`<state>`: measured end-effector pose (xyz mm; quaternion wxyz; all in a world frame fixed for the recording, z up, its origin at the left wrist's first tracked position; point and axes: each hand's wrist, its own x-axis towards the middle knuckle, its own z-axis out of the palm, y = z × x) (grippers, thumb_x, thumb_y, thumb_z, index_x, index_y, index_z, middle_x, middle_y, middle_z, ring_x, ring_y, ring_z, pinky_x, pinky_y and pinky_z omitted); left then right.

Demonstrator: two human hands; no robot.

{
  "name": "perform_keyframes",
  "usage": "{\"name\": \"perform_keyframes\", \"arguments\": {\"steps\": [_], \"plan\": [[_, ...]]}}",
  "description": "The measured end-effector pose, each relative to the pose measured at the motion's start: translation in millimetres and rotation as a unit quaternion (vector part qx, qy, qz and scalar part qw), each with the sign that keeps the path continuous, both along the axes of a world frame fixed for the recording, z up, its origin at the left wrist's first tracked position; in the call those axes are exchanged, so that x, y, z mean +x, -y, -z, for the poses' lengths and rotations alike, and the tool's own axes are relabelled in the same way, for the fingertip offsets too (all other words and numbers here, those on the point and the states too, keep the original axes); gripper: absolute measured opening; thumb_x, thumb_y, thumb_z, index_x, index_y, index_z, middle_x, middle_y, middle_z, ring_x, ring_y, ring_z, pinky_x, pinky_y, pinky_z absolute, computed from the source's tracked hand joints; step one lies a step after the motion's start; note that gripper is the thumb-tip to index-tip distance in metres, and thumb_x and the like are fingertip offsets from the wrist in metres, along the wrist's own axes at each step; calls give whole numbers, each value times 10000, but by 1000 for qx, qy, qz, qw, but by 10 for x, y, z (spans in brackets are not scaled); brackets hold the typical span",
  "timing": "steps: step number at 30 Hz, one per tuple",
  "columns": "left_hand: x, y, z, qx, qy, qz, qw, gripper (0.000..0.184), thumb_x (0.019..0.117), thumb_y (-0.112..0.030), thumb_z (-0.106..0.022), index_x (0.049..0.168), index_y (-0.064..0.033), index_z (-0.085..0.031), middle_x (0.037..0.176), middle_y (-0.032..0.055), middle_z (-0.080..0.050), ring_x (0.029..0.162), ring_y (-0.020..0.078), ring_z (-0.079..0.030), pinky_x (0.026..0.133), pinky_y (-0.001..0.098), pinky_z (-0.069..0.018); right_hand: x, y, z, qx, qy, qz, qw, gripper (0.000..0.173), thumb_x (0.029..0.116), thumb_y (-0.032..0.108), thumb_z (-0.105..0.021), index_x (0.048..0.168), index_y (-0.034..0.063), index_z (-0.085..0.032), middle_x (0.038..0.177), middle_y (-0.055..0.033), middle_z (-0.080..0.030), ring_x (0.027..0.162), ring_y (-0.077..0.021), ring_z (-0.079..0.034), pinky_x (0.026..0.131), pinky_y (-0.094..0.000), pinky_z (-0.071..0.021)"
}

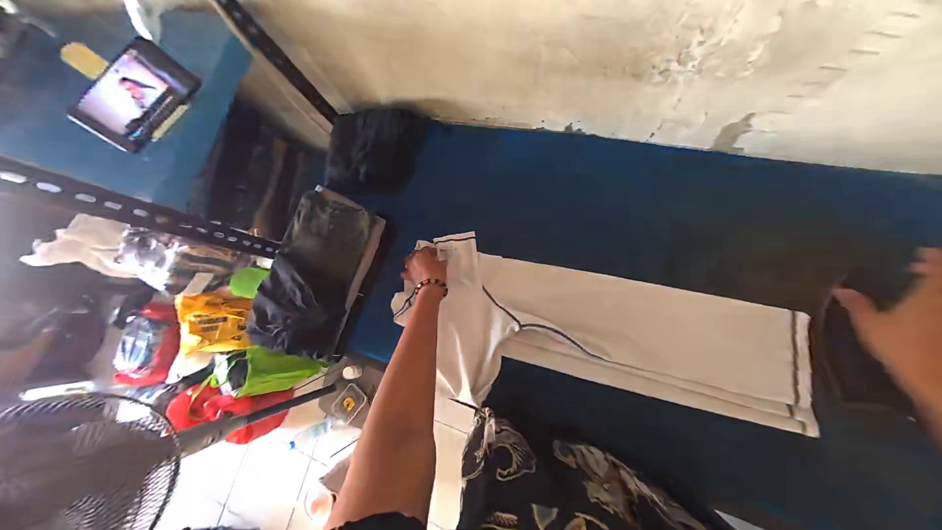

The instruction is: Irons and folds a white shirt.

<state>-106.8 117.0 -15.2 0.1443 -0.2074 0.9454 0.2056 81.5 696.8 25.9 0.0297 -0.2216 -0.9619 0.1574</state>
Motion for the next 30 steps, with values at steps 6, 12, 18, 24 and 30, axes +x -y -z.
{"name": "perform_keyframes", "arguments": {"steps": [6,12,18,24,30], "plan": [[300,147,-270,282,-117,120,945,372,1035,-148,-610,1324,75,-540,1286,300,-618,1186,416,-621,1011,561,-501,-1007,2626,-334,-210,-50,-263,940,806,847,199,-848,1492,-57,-436,1459,-328,-491,1327,-502,-506,1083,-650,-431],[593,248,-621,567,-177,190,782,149,954,53,-599,1100,38,-576,928,13,-664,812,7,-635,769,222,-560,-1887,4013,-767,-260,155,-488,819,589,786,131,-889,1274,-69,-627,1121,-239,-692,1084,-410,-640,988,-676,-419],[561,671,-46,534,-6,168,829,643,930,-27,-694,1481,63,-374,1374,244,-576,1193,275,-630,995,419,-538,-2525,4065,-1431,-189,146,-521,819,181,886,43,-758,1014,-67,-692,878,-173,-677,806,-251,-649,781,-470,-531],[746,742,125,481,28,132,866,750,891,-69,-775,1493,93,-358,1376,293,-572,1221,323,-633,1020,406,-537,-3076,4008,-2030,-66,78,-466,879,195,902,10,-736,1065,-79,-672,965,-247,-673,911,-368,-652,859,-584,-496],[822,695,91,403,14,121,907,819,889,-94,-783,1532,77,-306,1425,311,-537,1317,373,-565,1134,455,-440,-3184,4185,-2353,69,26,-447,892,214,924,-9,-694,1114,-100,-658,1092,-315,-652,1077,-478,-627,970,-636,-446]]}}
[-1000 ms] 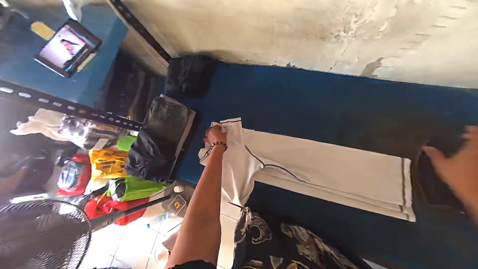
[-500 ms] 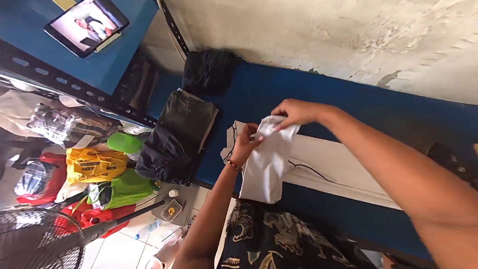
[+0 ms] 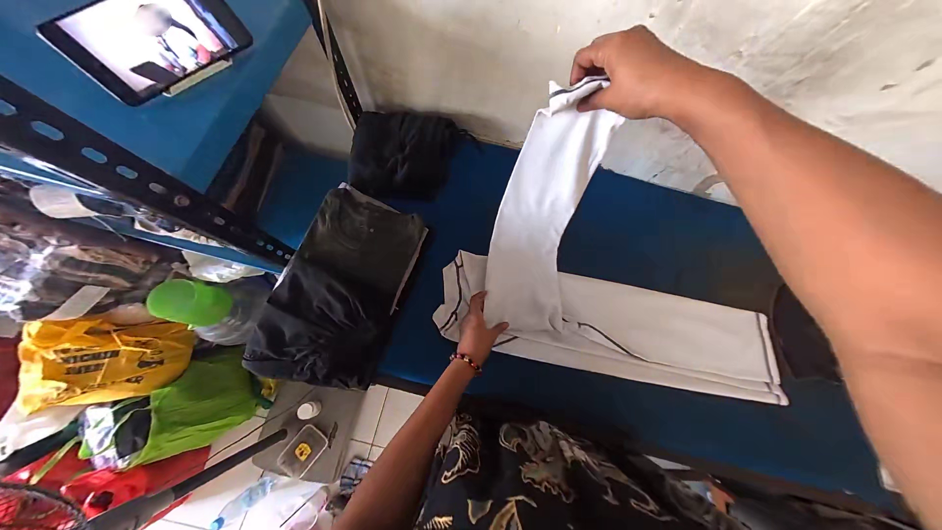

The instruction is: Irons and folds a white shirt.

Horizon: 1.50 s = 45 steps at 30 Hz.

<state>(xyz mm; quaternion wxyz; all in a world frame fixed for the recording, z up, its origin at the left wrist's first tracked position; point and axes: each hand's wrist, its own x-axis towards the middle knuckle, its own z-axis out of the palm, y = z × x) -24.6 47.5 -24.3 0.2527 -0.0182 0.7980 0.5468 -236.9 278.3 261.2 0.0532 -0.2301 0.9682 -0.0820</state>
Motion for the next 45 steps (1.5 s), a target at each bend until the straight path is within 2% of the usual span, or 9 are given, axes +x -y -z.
{"name": "perform_keyframes", "arguments": {"steps": [9,12,17,25,30,35,39,41,45], "plan": [[261,16,-302,-22,-257,-53,965,896,747,-199,-893,1451,118,-438,1501,362,-422,1376,481,-467,1132,556,-416,1756,512,549,-21,7,-81,996,164,831,-80,-695,946,28,-741,926,-156,-656,848,-337,-676,697,-525,-562],[471,113,-342,43,-417,52,906,680,738,-172,-832,1308,110,-592,1342,313,-604,1256,468,-588,1055,584,-476,2542,674,1080,-70,98,-114,986,197,844,-105,-654,1003,-17,-730,976,-202,-671,864,-374,-696,689,-526,-575],[853,393,-349,108,-372,230,893,298,815,-101,-745,1053,77,-721,1049,205,-748,1025,326,-726,948,464,-564,3089,790,1385,-124,276,-132,944,188,868,-115,-624,1038,-63,-684,1023,-254,-649,920,-429,-682,734,-570,-558],[674,300,-384,148,-215,198,945,545,859,-140,-758,1272,168,-580,1121,234,-724,1054,215,-720,972,360,-562,2548,591,1560,-162,332,1,929,233,902,-32,-653,1123,-105,-641,1093,-296,-666,1065,-461,-642,922,-620,-481],[-171,-133,-206,31,-90,137,986,585,942,-91,-719,1439,89,-468,1269,283,-655,1171,351,-666,1041,475,-520,1721,351,2067,-128,251,102,954,265,894,-25,-714,1147,-81,-657,1086,-274,-674,1059,-446,-650,934,-619,-497],[-632,-385,-129,-38,-88,97,991,328,1006,6,-584,1332,26,-576,1186,243,-687,1048,364,-692,929,503,-554,1233,249,2272,-129,200,104,966,220,910,-130,-625,1125,-106,-664,1116,-292,-655,1091,-446,-642,987,-572,-494],[-683,-374,-145,-55,-51,76,994,252,1040,-78,-555,1287,-37,-588,1131,218,-685,875,369,-685,717,533,-569,1094,189,2351,-110,246,119,956,393,936,131,-751,1273,-35,-637,1239,-264,-642,1219,-462,-581,1024,-678,-422],[-714,-373,-160,-44,-54,70,995,247,1039,-66,-555,1281,-36,-592,1142,219,-684,886,366,-689,721,527,-574,1116,144,2374,-81,282,139,946,569,876,242,-833,1356,23,-619,1298,-250,-639,1300,-483,-513,1053,-755,-311],[-896,-424,-142,12,-177,19,984,228,1002,24,-556,1210,62,-643,1135,217,-708,1007,297,-707,903,438,-572,1186,77,2333,-79,170,116,975,240,914,74,-733,1136,-16,-718,1143,-251,-683,1157,-454,-615,994,-702,-385]]}}
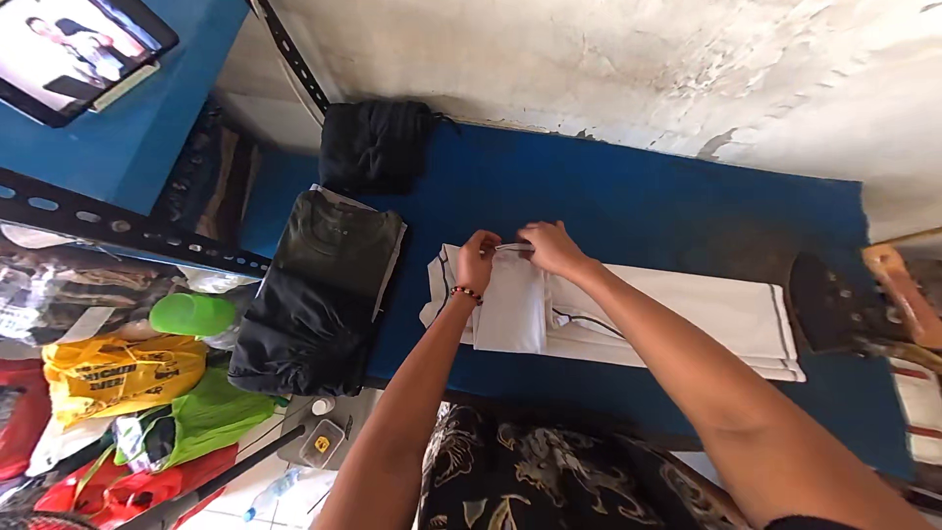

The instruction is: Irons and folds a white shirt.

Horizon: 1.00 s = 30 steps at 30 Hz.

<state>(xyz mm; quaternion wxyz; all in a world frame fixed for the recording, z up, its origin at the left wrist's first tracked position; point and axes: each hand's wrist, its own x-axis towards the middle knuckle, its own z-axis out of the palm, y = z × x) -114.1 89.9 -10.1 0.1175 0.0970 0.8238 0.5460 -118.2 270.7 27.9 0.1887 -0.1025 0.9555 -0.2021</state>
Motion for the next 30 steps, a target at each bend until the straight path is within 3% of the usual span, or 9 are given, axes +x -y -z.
{"name": "perform_keyframes", "arguments": {"steps": [4,8,11,15,17,20,25,28,30], "plan": [[119,276,-161,-57,-105,68,990,191,1002,41,-553,1157,55,-664,1144,211,-713,1095,335,-693,994,484,-543,455,65,14,-57,-172,-86,980,125,887,6,-719,1006,-25,-741,995,-235,-690,991,-439,-678,862,-644,-510],[587,257,-50,-185,-151,96,966,298,927,100,-510,1097,18,-741,1217,217,-700,1242,407,-612,1048,589,-466,1210,79,155,-62,18,-131,989,300,984,179,-669,1215,-10,-697,1226,-246,-670,1201,-449,-608,1038,-673,-397],[857,-67,177,-199,-191,105,956,349,907,128,-527,1137,1,-757,1273,197,-697,1290,434,-587,1070,620,-439,1574,-184,217,-112,-8,17,993,310,1008,207,-620,1196,-24,-705,1230,-242,-682,1209,-436,-618,1027,-645,-416],[658,-340,173,-306,-63,147,939,392,1033,-7,-482,1397,-52,-619,1473,172,-568,1470,378,-407,1203,652,-217,1861,-743,289,-131,-75,190,970,277,1012,144,-611,1186,-50,-704,1176,-250,-701,1119,-434,-667,969,-649,-478],[501,-372,114,-331,-34,168,928,302,1037,-53,-532,1300,-37,-679,1387,192,-622,1446,379,-433,1209,665,-175,2006,-1059,301,-121,-109,230,959,258,1000,110,-618,1167,-68,-703,1138,-266,-703,1064,-454,-679,932,-657,-496],[331,-390,87,-314,-101,135,934,215,1013,-25,-564,1134,3,-738,1206,217,-699,1288,404,-577,1166,651,-278,2267,-1579,297,-82,-136,318,935,248,999,81,-619,1160,-94,-689,1130,-301,-689,1075,-481,-666,946,-652,-501],[366,-621,114,-302,-147,59,940,257,1013,-60,-580,1235,-19,-701,1325,250,-625,1337,437,-519,1162,636,-298,2743,-2540,414,4,-64,612,789,441,1040,234,-592,1309,-116,-590,1326,-386,-570,1290,-559,-510,1072,-710,-363],[710,-836,340,-276,-170,83,942,368,1034,-198,-559,1315,18,-663,1418,257,-585,1385,459,-487,1158,655,-306,2956,-2943,602,58,-29,753,655,755,943,445,-706,1458,-56,-474,1515,-371,-398,1446,-544,-334,1101,-739,-290],[837,-901,493,-305,-137,132,933,521,1049,-324,-537,1450,8,-548,1551,245,-458,1473,436,-381,1207,634,-233,3003,-3060,721,55,6,781,622,914,871,497,-781,1510,-42,-410,1582,-359,-298,1484,-534,-269,1114,-733,-282]]}}
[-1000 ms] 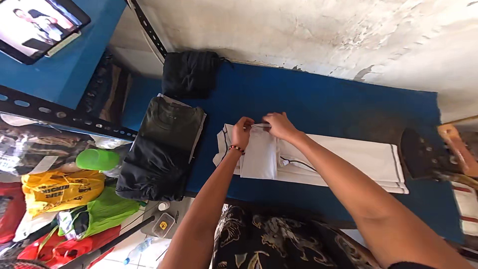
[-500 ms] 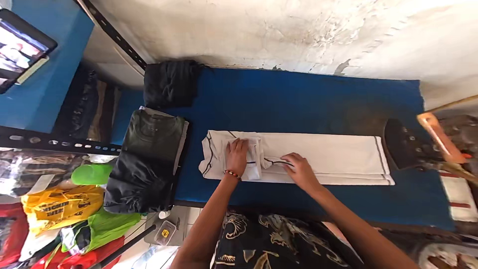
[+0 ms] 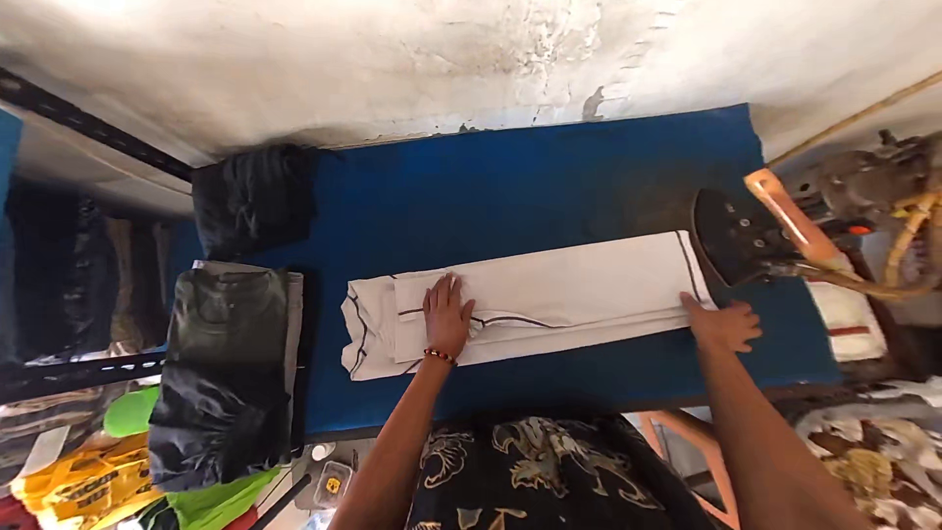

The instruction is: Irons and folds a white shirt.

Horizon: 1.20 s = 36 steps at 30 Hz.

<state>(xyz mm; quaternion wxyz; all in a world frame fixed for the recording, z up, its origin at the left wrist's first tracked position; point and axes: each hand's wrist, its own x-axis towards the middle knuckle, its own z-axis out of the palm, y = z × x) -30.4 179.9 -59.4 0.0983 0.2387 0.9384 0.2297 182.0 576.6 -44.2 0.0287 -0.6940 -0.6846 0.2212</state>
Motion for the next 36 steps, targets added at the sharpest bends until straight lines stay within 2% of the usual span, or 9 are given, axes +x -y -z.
{"name": "perform_keyframes", "arguments": {"steps": [4,6,12,15,18,21,23,28,36], "plan": [[59,-46,126,-52,-12,13,998,647,1038,-422,-528,1531,-11,-448,1617,234,-363,1519,421,-304,1223,631,-180,-1,-153,-11,-92,-69,5,993,697,909,281,-787,1431,-54,-469,1249,-309,-597,1039,-377,-626,878,-535,-515],[34,-6,73,-21,16,13,1000,646,1036,-395,-551,1540,-10,-430,1625,245,-340,1525,428,-285,1227,635,-169,-82,-135,-144,-154,-148,5,977,446,977,228,-641,1357,46,-498,936,-75,-537,646,-100,-485,571,-266,-432],[13,288,-427,396,209,-136,884,464,1067,-143,-394,1475,72,-443,1549,231,-442,1433,301,-438,1171,448,-374,-804,1066,-1254,4,-256,-338,906,502,939,52,-652,1416,-24,-513,1262,-330,-615,1078,-475,-643,875,-681,-515],[-116,556,-672,576,405,-174,689,739,1069,-546,-72,1532,-22,-310,1477,137,-532,1314,220,-567,1075,422,-476,-1257,2379,-1515,-9,-265,-517,814,524,879,50,-714,1383,-12,-583,1039,-264,-713,835,-407,-713,714,-613,-576],[-227,971,-726,600,472,-208,611,891,986,-730,-41,1575,-103,-277,1392,96,-610,1198,183,-638,964,389,-552,-1615,3116,-1517,-220,-179,-676,680,696,1010,289,-651,1608,123,-335,1376,-221,-583,1145,-354,-645,989,-528,-520],[-301,1311,-637,503,426,-318,682,373,1105,-95,-340,1467,-9,-373,1090,103,-675,877,93,-694,771,273,-597,-1838,3129,-1155,-159,-155,-667,711,581,1026,187,-624,1561,81,-425,1425,-252,-562,1286,-433,-576,1034,-608,-482],[-368,1530,-536,468,424,-297,716,565,1027,57,-454,1551,6,-250,1239,156,-619,946,100,-683,832,270,-585,-1905,2950,-824,-82,-130,-626,764,484,1035,147,-600,1489,12,-501,1428,-291,-547,1314,-490,-532,1027,-673,-440],[-564,1848,-372,431,386,-270,770,650,985,100,-507,1566,35,-224,1381,198,-563,1105,128,-660,936,278,-561,-1808,2665,-34,37,-87,-586,805,579,1065,348,-533,1524,4,-458,1577,-258,-424,1494,-465,-341,1160,-721,-232],[-434,1531,-145,-25,9,-54,998,501,1041,-204,-513,1510,-28,-493,1575,235,-434,1470,459,-384,1194,647,-268,-1670,2528,446,75,-63,-604,791,766,1052,569,-317,1603,37,-331,1668,-186,-304,1561,-381,-240,1209,-693,-152]]}}
